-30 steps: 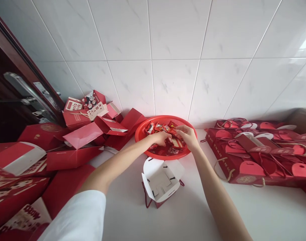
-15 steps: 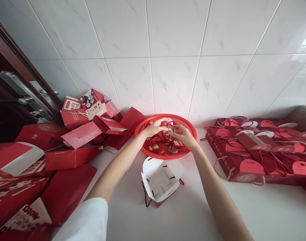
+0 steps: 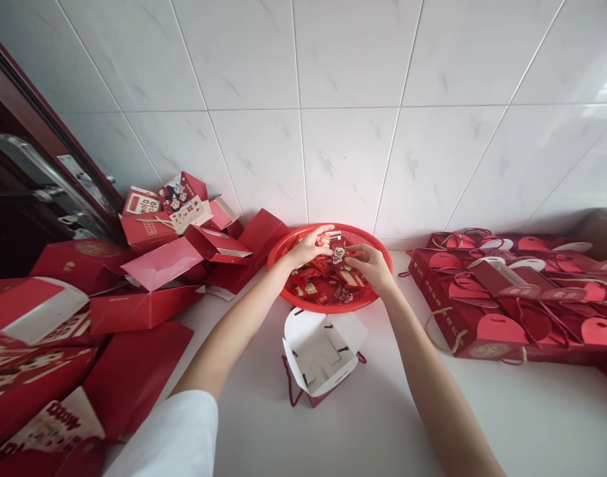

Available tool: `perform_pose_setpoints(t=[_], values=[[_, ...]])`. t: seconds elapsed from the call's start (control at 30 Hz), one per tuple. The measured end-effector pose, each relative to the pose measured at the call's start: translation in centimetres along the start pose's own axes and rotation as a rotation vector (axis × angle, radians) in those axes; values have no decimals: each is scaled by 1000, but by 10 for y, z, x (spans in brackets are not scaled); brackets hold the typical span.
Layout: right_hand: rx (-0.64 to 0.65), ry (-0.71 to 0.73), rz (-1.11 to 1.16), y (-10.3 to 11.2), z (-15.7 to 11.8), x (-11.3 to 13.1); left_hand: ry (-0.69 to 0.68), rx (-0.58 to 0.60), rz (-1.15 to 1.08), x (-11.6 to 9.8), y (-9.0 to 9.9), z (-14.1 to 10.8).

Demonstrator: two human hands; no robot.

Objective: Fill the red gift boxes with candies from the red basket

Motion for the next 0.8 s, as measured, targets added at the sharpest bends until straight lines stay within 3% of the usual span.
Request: perform_pose_setpoints(t=[0.23, 0.4, 0.53, 0.67, 0.8], values=[[50, -6, 21, -6, -1, 0, -55, 7, 119, -2, 0, 0], [-63, 38, -27, 0, -3, 6, -5, -13, 118, -1, 0, 0], [-175, 22, 224, 7, -2, 8, 53, -44, 67, 3, 1, 1], [-137, -61, 493, 4, -1, 6, 136, -60, -16, 11, 2, 2], [-86, -79, 532, 2, 0, 6, 160, -100, -27, 18, 5, 5]])
Point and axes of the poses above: each hand's wrist, its own z-axis towards the middle knuckle, its own y-axis out of the back of the hand, x = y × z, the point moved 7 cm from there along z, towards the middle knuckle, and after that the axes turned 8 degrees about z, right-handed, at the moved point
